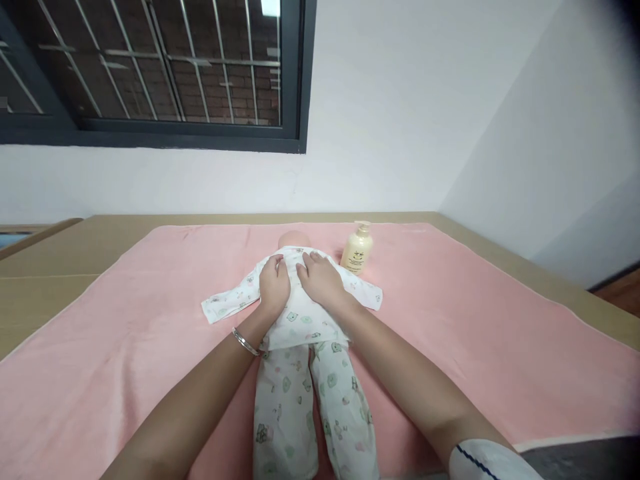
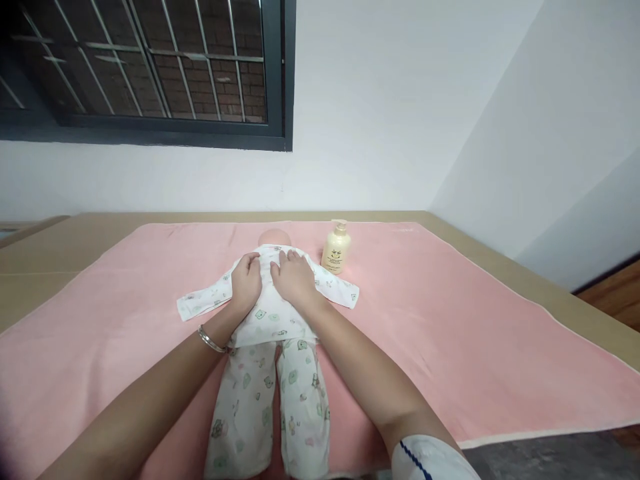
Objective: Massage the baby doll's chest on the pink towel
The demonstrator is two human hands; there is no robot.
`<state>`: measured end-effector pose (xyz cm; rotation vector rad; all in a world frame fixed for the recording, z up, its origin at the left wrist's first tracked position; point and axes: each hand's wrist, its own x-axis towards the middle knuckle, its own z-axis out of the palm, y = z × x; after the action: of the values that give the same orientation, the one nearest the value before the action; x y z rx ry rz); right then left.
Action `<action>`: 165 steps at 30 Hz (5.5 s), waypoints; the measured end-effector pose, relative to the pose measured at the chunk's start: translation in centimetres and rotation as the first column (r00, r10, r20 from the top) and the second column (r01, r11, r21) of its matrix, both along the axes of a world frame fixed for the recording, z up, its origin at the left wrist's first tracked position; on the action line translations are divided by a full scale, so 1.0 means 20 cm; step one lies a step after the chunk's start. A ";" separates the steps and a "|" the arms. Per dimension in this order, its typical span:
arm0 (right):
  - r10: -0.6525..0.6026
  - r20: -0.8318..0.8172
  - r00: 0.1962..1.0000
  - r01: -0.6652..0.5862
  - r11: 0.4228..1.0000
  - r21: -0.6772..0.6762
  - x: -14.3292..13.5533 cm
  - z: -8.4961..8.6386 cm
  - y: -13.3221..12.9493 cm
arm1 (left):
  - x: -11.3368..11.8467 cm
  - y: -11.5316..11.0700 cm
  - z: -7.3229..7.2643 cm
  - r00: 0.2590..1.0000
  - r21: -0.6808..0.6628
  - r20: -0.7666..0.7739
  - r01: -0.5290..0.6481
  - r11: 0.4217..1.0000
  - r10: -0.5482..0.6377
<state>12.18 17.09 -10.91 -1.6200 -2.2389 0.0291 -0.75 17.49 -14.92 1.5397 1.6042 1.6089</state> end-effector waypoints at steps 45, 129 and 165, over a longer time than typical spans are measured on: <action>0.019 0.076 0.997 -0.011 0.994 -0.111 0.01 0.07 -0.02 | 0.01 -0.02 0.09 0.747 -0.186 -0.646 0.045 0.982 -0.156; -0.017 0.105 0.994 0.032 0.990 -0.140 0.00 0.10 -0.04 | 0.00 -0.05 0.14 0.681 -0.262 -0.719 -0.081 0.962 -0.138; 0.120 0.044 0.992 -0.112 0.981 -0.156 0.09 0.09 0.05 | 0.07 -0.17 0.21 0.553 -0.249 -0.812 -0.038 0.968 -0.187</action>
<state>13.90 18.00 -9.20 -1.5804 -2.4222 0.1957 0.73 14.07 -10.80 2.3722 2.0145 0.5235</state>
